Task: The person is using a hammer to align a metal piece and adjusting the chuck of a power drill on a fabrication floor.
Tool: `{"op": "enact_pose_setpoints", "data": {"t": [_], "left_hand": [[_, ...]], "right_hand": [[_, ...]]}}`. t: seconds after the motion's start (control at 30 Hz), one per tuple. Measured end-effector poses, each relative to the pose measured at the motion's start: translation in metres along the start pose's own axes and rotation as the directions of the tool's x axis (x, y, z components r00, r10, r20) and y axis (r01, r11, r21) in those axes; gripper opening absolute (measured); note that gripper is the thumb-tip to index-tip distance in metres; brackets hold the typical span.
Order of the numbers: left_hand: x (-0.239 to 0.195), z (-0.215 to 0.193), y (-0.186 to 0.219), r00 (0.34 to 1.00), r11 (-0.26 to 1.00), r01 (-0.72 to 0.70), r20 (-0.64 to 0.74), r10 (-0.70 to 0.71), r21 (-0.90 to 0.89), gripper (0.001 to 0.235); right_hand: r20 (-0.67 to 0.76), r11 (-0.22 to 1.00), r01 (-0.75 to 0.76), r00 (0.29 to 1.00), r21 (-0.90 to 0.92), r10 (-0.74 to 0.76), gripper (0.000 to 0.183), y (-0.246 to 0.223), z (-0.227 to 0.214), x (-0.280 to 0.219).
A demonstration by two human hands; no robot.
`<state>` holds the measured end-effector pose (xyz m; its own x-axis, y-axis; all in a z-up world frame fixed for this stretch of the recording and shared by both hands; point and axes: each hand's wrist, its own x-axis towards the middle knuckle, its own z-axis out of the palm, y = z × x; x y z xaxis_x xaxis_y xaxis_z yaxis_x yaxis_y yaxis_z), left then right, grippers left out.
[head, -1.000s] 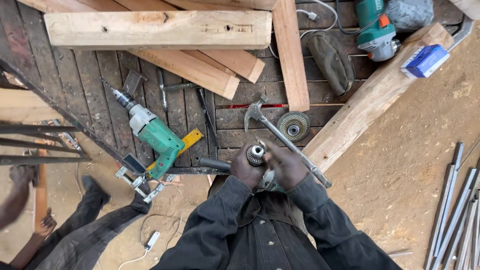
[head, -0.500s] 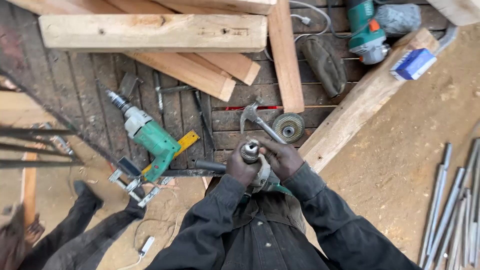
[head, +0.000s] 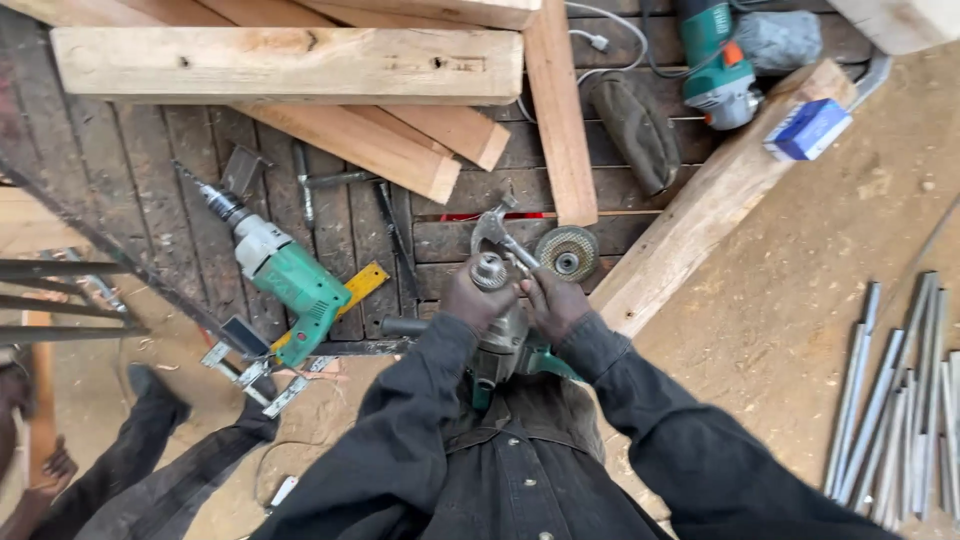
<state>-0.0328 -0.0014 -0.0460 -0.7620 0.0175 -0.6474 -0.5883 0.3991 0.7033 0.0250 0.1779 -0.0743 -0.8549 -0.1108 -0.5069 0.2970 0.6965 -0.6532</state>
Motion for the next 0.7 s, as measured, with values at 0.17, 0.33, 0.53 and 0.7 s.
{"op": "enact_pose_setpoints", "data": {"t": [0.17,0.33,0.53,0.7], "left_hand": [[0.056,-0.011,-0.026,0.948,0.945,0.318,-0.039,-0.315,0.075,0.039],[0.062,-0.027,0.013,0.901,0.895,0.406,0.080,-0.426,0.183,0.030],[0.108,-0.065,0.049,0.875,0.868,0.355,0.204,-0.439,0.346,0.090],[0.073,-0.103,0.046,0.694,0.811,0.088,0.549,-0.466,0.578,0.100]], "right_hand": [[-0.110,0.885,-0.253,0.967,-0.392,0.228,0.045,-0.004,0.018,-0.043],[0.132,0.922,-0.266,0.941,-0.280,0.312,0.039,-0.014,-0.024,-0.024],[0.240,0.954,-0.237,0.930,-0.186,0.278,0.036,-0.073,-0.058,0.004],[0.276,0.984,-0.120,0.958,0.131,0.080,0.039,-0.079,-0.018,-0.024]]}}
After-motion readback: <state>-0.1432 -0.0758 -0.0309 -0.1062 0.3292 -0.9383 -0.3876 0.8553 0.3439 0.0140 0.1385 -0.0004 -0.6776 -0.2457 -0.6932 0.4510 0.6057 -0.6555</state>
